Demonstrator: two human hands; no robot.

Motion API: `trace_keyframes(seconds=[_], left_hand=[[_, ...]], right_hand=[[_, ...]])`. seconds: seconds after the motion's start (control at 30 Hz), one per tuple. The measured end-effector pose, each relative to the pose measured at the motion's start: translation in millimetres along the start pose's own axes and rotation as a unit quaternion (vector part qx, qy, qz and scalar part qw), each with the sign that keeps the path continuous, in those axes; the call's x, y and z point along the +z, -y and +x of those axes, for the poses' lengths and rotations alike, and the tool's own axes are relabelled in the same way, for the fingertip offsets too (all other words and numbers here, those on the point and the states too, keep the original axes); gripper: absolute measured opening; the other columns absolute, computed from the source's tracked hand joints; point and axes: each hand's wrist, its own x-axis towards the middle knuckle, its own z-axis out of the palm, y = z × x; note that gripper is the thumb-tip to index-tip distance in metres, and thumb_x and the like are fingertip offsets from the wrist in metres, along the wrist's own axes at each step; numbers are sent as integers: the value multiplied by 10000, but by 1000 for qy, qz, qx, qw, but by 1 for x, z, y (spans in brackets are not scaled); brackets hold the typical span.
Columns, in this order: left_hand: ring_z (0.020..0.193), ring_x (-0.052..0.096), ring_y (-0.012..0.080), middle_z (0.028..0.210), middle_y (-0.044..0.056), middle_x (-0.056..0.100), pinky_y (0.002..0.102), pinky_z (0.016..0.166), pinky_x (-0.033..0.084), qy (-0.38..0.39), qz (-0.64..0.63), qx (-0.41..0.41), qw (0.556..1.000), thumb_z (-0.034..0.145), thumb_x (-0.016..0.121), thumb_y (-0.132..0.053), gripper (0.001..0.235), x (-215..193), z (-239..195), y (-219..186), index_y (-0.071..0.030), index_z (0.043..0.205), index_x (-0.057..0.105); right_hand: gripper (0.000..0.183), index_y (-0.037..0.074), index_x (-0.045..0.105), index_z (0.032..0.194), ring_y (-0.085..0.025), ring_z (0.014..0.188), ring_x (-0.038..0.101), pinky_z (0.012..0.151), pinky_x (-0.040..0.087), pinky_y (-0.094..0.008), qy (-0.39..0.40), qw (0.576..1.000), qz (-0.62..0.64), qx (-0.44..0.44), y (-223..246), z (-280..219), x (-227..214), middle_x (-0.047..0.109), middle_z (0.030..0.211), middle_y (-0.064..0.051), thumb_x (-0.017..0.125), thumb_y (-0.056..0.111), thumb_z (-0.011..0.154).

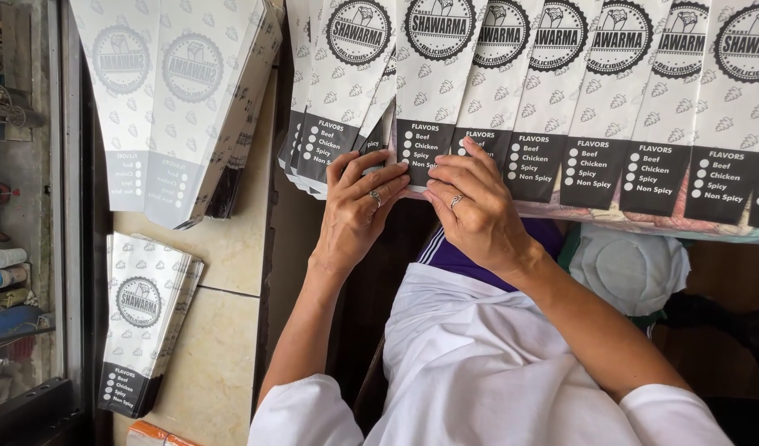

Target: Applying glue to the edges of paper food sleeves and folding them into their final shape for use.

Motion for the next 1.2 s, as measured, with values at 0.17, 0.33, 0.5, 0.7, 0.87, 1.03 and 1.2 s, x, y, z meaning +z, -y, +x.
trace_keyframes(seconds=[0.17, 0.33, 0.5, 0.7, 0.87, 1.03, 1.2], left_hand=[[1138, 685, 304, 1053, 52, 785, 505, 1043, 419, 2, 5, -8, 1000, 954, 760, -144, 96, -1, 4, -2, -56, 976, 791], [1144, 682, 312, 1072, 57, 785, 517, 1049, 415, 1, -6, -7, 1000, 917, 807, -180, 155, -1, -1, 0, -51, 999, 790], [1118, 692, 304, 1046, 50, 790, 512, 1041, 421, -9, 6, -8, 1000, 939, 780, -159, 101, 0, 1, -1, -66, 975, 793], [1091, 689, 267, 979, 18, 784, 507, 1075, 373, -30, 2, -81, 996, 915, 805, -145, 68, 7, 3, -9, -81, 899, 785], [1086, 690, 249, 936, 21, 767, 494, 1095, 346, -46, -17, -153, 987, 877, 823, -101, 59, 13, 3, -14, -74, 892, 773], [1087, 683, 235, 930, 20, 757, 493, 1107, 321, -49, -15, -176, 983, 880, 806, -80, 34, 15, 4, -19, -76, 892, 775], [1106, 676, 263, 966, 41, 749, 512, 1154, 273, -50, -8, -170, 984, 879, 829, -120, 110, 19, 1, -18, -53, 935, 762]], right_hand=[[111, -60, 740, 869, -322, 1030, 717, 1119, 464, -569, 0, 1000, 1, 1, -1, 1, 0, 734, 968, -154, 808, 21, 904], [70, -63, 753, 881, -322, 1044, 718, 1121, 458, -587, 20, 1000, -9, -5, 2, 3, -4, 742, 978, -168, 805, -16, 882], [51, -62, 746, 865, -316, 1026, 719, 1124, 451, -591, 20, 1000, -12, -3, 2, 3, -3, 737, 961, -163, 779, -41, 897], [80, -41, 732, 837, -282, 994, 711, 1167, 391, -581, 17, 998, 23, 59, 1, 6, 0, 717, 921, -114, 799, -52, 880], [118, -52, 706, 812, -287, 978, 717, 1176, 376, -555, 7, 990, 75, 122, -3, 3, 3, 702, 898, -117, 812, -90, 850], [137, -56, 700, 806, -295, 964, 721, 1179, 365, -562, 10, 985, 94, 147, -2, 6, 1, 701, 882, -125, 818, -127, 819], [143, -65, 693, 804, -279, 966, 724, 1212, 326, -535, 22, 982, 99, 161, -4, 7, 1, 700, 868, -123, 807, -151, 805]])
